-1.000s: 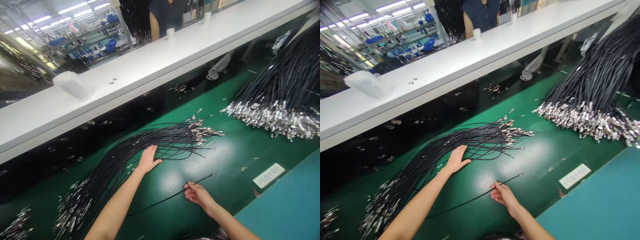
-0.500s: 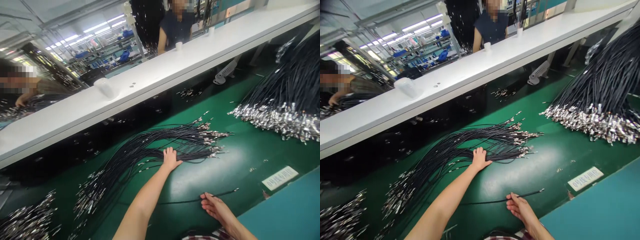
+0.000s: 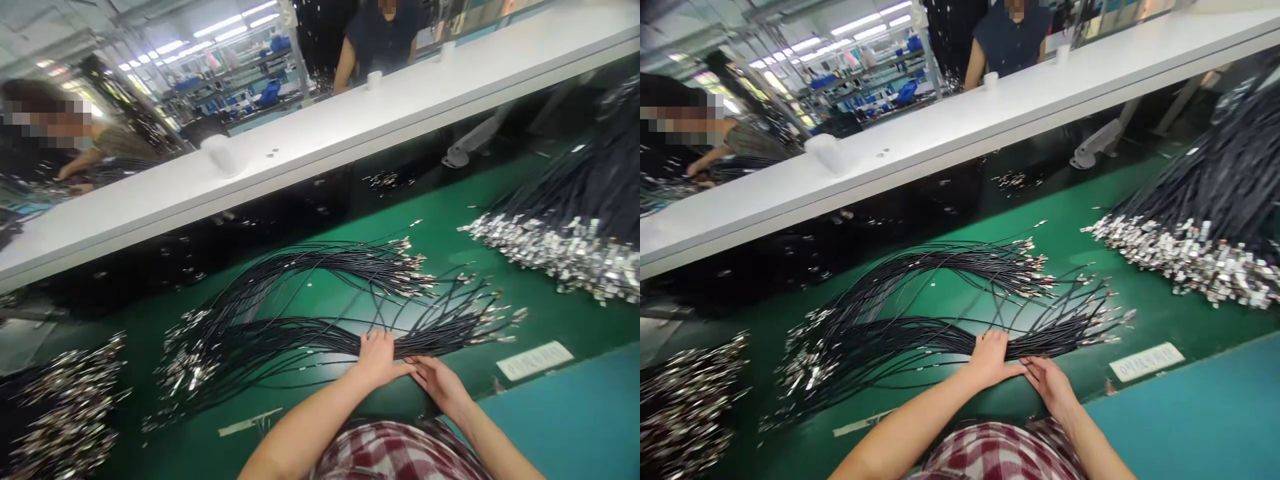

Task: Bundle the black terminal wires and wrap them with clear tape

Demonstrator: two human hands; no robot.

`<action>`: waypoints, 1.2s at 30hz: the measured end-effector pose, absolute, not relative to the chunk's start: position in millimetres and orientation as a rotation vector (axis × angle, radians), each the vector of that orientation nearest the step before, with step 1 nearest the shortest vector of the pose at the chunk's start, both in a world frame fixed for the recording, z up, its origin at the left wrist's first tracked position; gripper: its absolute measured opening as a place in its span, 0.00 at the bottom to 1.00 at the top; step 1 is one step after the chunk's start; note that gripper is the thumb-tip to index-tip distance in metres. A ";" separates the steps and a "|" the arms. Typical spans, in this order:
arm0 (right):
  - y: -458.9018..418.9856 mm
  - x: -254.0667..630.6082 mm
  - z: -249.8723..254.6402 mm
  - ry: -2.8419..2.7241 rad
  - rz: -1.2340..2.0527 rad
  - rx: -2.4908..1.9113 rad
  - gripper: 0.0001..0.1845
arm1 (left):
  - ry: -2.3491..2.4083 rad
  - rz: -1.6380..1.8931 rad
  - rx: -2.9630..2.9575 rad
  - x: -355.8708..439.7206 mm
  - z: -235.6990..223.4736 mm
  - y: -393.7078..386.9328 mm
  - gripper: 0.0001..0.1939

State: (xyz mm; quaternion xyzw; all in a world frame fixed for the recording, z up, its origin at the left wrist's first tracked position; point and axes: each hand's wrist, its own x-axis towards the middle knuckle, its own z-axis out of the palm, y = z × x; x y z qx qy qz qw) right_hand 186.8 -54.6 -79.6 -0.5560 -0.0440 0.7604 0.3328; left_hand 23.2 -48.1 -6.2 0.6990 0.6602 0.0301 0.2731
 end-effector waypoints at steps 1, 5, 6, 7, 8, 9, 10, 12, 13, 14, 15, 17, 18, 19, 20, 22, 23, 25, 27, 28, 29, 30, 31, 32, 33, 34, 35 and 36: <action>-53.5 190.3 -80.0 -0.071 2.001 -1.457 0.06 | 1.750 0.105 1.908 11.6 -4.4 -41.5 0.19; -54.5 191.4 -79.9 0.042 2.000 -1.410 0.05 | 1.969 0.166 1.824 -49.7 -4.7 15.1 0.15; -54.6 190.0 -79.3 0.061 1.980 -1.401 0.06 | 2.034 0.109 1.764 -56.0 -7.2 32.1 0.17; -54.5 188.9 -78.6 0.077 1.966 -1.394 0.07 | 2.046 0.067 1.737 -54.9 -10.6 46.5 0.20; -54.1 188.2 -78.0 0.088 1.962 -1.391 0.08 | 2.025 0.034 1.727 -46.1 -14.3 56.4 0.22; -53.6 188.1 -77.5 0.093 1.969 -1.391 0.08 | 1.968 0.016 1.740 -30.7 -18.2 60.6 0.22; -53.2 188.7 -77.4 0.094 1.980 -1.393 0.08 | 1.879 0.014 1.776 -10.8 -22.0 59.0 0.21; -53.3 191.2 -78.9 0.080 1.999 -1.410 0.08 | 1.689 -0.002 1.849 31.5 -28.5 42.3 0.14; -54.0 192.9 -80.4 0.061 2.010 -1.417 0.09 | 1.596 -0.015 1.884 47.8 -31.2 30.9 0.11; -55.2 194.6 -82.5 0.035 2.022 -1.419 0.09 | 1.514 -0.019 1.914 57.7 -33.4 20.3 0.10; -56.7 196.3 -84.8 0.009 2.031 -1.416 0.09 | 1.446 -0.008 1.939 59.5 -34.7 12.5 0.09; -59.7 199.0 -89.4 -0.017 2.044 -1.401 0.10 | 1.493 -0.028 1.946 37.7 -33.2 10.3 0.14; -60.5 199.8 -91.0 -0.009 2.043 -1.390 0.10 | 1.581 -0.048 1.931 15.5 -29.6 16.5 0.19; -60.6 200.2 -91.9 0.007 2.039 -1.383 0.11 | 1.783 -0.155 1.894 -12.0 -24.1 27.2 0.19; -59.9 200.2 -92.0 0.024 2.038 -1.379 0.12 | 1.893 -0.222 1.865 -43.0 -16.7 41.6 0.17; -56.2 199.1 -89.3 0.044 2.048 -1.374 0.14 | 2.049 -0.308 1.821 -107.2 1.6 77.2 0.14; -53.9 198.4 -87.0 0.045 2.054 -1.375 0.14 | 2.137 -0.343 1.796 -136.6 11.0 96.3 0.13; -51.0 197.9 -81.3 0.031 2.055 -1.397 0.15 | 2.225 -0.400 1.774 -182.0 25.9 131.2 0.13; -53.6 199.5 -75.9 0.005 2.039 -1.465 0.14 | 2.319 -0.448 1.760 -201.7 31.4 153.5 0.18; -57.2 201.3 -73.6 -0.010 2.025 -1.505 0.13 | 2.344 -0.458 1.759 -200.5 29.9 157.0 0.21; -61.9 203.5 -71.6 -0.018 2.015 -1.542 0.12 | 2.345 -0.457 1.772 -192.3 25.7 154.3 0.23; -66.7 205.7 -69.8 -0.014 2.014 -1.569 0.12 | 2.308 -0.447 1.803 -178.0 19.2 144.9 0.24; -70.5 207.4 -68.1 0.000 2.022 -1.579 0.13 | 2.227 -0.434 1.854 -159.1 11.0 129.3 0.24; -71.9 208.4 -66.5 0.018 2.027 -1.576 0.14 | 2.096 -0.407 1.938 -137.4 1.8 108.4 0.25; -70.1 208.1 -65.0 0.034 2.019 -1.574 0.14 | 1.944 -0.386 2.019 -114.9 -7.8 84.1 0.25; -64.4 206.5 -63.7 0.029 1.995 -1.586 0.14 | 1.746 -0.355 2.112 -93.6 -17.1 58.7 0.31; -55.0 203.6 -62.6 0.003 1.955 -1.601 0.13 | 1.495 -0.274 2.239 -75.0 -25.7 34.8 0.39; -42.5 199.7 -61.8 -0.046 1.900 -1.626 0.13 | 1.399 -0.222 2.296 -60.4 -33.4 14.9 0.43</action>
